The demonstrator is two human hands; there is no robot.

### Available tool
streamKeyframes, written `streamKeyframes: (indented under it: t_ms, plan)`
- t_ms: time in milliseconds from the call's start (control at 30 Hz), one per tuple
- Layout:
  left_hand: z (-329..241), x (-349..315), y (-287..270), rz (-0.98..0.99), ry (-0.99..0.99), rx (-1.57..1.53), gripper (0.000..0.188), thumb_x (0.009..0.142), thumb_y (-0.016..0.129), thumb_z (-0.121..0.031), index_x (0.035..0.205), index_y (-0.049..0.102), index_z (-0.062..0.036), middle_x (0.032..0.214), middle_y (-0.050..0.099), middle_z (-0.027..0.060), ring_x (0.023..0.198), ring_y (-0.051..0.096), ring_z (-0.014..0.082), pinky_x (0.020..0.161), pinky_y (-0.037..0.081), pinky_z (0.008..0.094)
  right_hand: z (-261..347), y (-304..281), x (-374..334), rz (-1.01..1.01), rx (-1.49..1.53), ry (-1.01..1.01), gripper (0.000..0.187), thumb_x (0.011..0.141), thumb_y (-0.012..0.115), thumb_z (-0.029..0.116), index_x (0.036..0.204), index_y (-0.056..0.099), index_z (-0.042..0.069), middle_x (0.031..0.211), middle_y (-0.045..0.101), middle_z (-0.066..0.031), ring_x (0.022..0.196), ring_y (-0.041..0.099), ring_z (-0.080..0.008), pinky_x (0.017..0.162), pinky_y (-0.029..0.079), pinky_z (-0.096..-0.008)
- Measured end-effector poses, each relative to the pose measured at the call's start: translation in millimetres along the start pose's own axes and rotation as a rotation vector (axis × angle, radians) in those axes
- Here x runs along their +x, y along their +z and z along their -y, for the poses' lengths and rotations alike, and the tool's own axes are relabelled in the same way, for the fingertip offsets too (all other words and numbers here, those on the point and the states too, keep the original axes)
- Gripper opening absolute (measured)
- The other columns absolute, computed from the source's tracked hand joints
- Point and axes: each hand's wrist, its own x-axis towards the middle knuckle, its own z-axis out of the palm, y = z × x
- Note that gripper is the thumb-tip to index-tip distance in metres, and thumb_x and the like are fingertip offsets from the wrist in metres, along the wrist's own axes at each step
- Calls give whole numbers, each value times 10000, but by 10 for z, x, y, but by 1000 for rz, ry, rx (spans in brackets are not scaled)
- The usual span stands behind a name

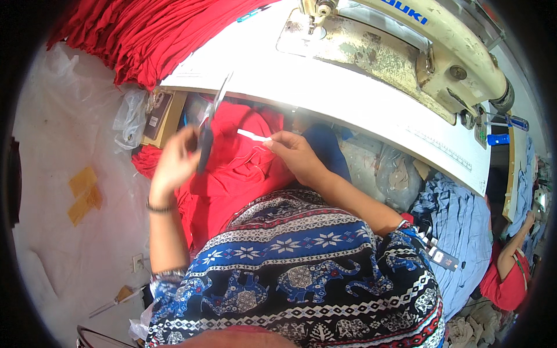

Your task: The person trims excess threads and loose fabric pieces from a red garment using shears while seated at a sewing workstation.

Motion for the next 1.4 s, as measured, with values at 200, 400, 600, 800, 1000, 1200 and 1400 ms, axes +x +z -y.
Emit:
streamKeyframes:
  t_ms: [200,400,600,800,1000,1200,1400]
  plan:
    - [-128,1434,77,-187,127,580,346,787,623,-260,979,635,27,917,638,250,884,606,409,801,479,455,-158,-136,-102,2,39,148,372,889,637,197,1207,547,27,1106,588,-38,1048,517,-109,872,424,-271]
    - [-134,1372,346,-344,547,548,356,824,643,-259,1043,601,18,995,609,216,884,603,385,795,482,441,-173,-152,-256,-83,-150,206,509,891,639,288,1274,486,-10,1140,592,-87,1091,534,-159,931,427,-303]
    - [-75,-416,724,180,268,716,414,705,748,-346,991,648,-63,1030,625,112,992,593,283,817,486,419,40,-358,285,112,-445,134,390,896,641,325,1158,564,46,933,608,-26,775,573,-85,667,477,-230]
    - [596,-634,851,-122,320,148,201,882,585,-124,1064,595,-37,995,626,74,906,584,277,784,458,385,-284,-24,683,403,-1194,-217,393,871,655,353,1004,592,-12,760,641,-114,717,638,-166,602,493,-318]
    - [87,-1079,-200,-939,161,-345,269,976,488,-265,823,452,-48,764,483,11,711,478,111,658,421,268,796,440,650,229,-12,-13,189,916,609,236,773,592,114,634,513,69,533,432,-22,484,332,-190]
    - [-583,-1105,-732,-705,398,682,461,623,770,-218,939,507,-8,846,515,114,735,565,279,648,477,372,1920,701,452,258,278,-656,192,966,498,137,1083,588,14,1072,643,-82,988,608,-135,872,478,-295]
    - [-48,-610,-1559,-984,265,870,237,673,574,45,903,599,-8,840,601,149,771,601,309,706,483,360,2363,815,734,240,202,-749,269,977,498,183,1181,556,16,1146,614,-81,1070,573,-176,965,441,-331]
